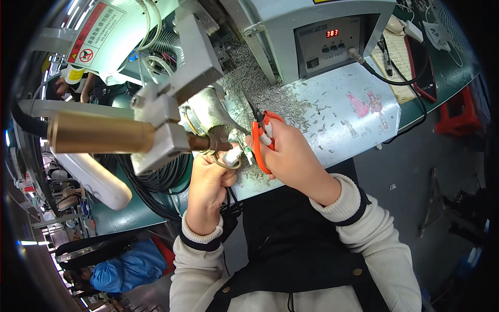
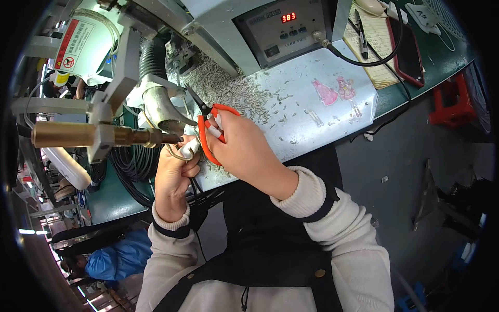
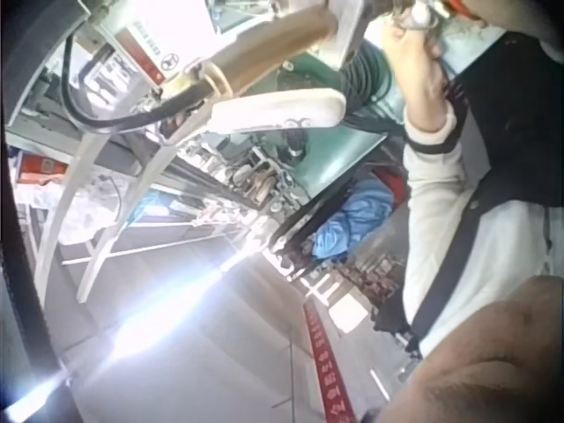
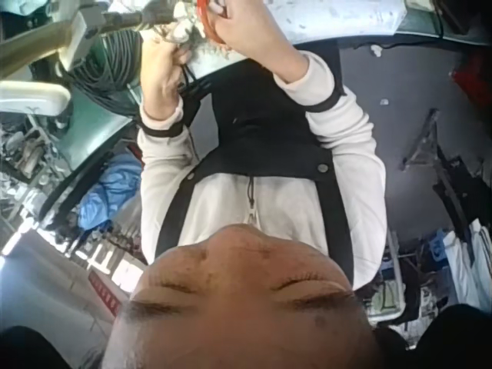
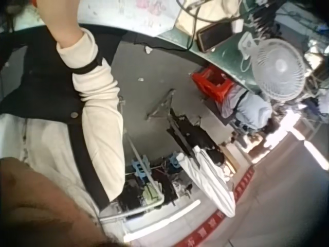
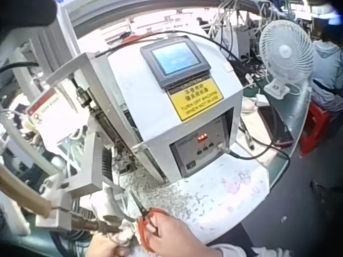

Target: Assembling and trimming wire harnesses using scissors at a factory workbench.

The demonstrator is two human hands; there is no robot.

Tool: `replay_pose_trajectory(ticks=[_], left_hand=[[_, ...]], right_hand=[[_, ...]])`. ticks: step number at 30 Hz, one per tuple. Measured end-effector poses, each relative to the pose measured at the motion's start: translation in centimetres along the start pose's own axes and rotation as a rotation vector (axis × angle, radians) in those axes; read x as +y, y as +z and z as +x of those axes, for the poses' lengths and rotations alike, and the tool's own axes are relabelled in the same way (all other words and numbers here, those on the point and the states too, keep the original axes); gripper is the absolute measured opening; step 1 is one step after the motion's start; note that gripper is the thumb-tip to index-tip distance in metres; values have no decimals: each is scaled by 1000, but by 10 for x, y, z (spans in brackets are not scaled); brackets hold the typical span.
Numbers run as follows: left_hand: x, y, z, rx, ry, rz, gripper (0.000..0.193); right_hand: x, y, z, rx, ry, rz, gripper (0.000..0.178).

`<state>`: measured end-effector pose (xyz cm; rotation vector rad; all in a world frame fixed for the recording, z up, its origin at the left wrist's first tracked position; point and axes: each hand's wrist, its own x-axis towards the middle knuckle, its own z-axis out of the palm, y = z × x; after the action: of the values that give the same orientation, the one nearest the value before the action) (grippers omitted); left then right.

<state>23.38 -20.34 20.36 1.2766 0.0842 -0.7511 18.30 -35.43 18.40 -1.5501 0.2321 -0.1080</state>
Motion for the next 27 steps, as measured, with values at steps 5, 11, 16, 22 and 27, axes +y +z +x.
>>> replay_pose_trajectory(ticks=[5, 11, 16, 22, 27], left_hand=[[-3, -4, 1, 30, -1, 2, 8], [-6, -1, -1, 75, 67, 51, 16], [-11, -9, -1, 63, 79, 51, 12], [-6, 8, -9, 117, 119, 111, 5], [-11, 4, -28, 76, 89, -14, 9]], right_hand=[[0, -1, 0, -13, 0, -25, 18], [3, -1, -1, 5, -55, -74, 12], [1, 1, -3, 43, -65, -63, 12], [3, 1, -7, 62, -127, -75, 13], [7, -3, -23, -35, -26, 21, 14]])
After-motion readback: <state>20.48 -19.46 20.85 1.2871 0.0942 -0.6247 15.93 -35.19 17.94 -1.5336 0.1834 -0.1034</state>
